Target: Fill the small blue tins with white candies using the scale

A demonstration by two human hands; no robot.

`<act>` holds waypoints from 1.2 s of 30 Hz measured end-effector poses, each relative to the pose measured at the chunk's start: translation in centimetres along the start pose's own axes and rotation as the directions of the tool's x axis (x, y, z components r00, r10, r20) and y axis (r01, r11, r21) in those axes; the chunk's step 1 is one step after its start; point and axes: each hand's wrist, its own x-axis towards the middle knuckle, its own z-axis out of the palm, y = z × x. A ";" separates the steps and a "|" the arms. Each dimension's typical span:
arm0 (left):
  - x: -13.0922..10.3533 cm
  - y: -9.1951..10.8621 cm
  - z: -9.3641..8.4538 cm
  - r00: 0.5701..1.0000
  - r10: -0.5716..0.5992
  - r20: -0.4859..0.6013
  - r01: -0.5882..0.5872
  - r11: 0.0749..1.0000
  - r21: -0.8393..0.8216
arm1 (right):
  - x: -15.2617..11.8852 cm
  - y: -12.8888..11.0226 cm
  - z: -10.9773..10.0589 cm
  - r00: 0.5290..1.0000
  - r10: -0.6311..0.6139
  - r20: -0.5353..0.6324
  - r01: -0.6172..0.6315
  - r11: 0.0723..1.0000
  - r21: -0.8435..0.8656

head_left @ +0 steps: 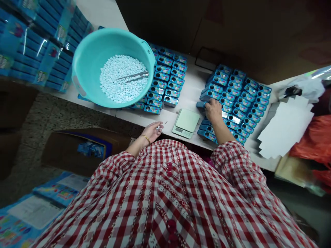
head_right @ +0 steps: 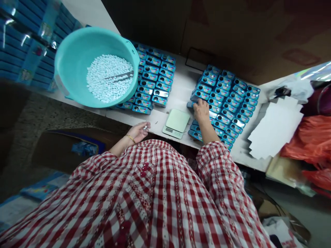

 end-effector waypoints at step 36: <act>-1.1 -7.7 -1.5 0.989 -0.031 0.143 0.025 0.999 0.043 | -8.5 -17.7 -2.8 0.666 -0.716 0.209 0.476 0.624 0.620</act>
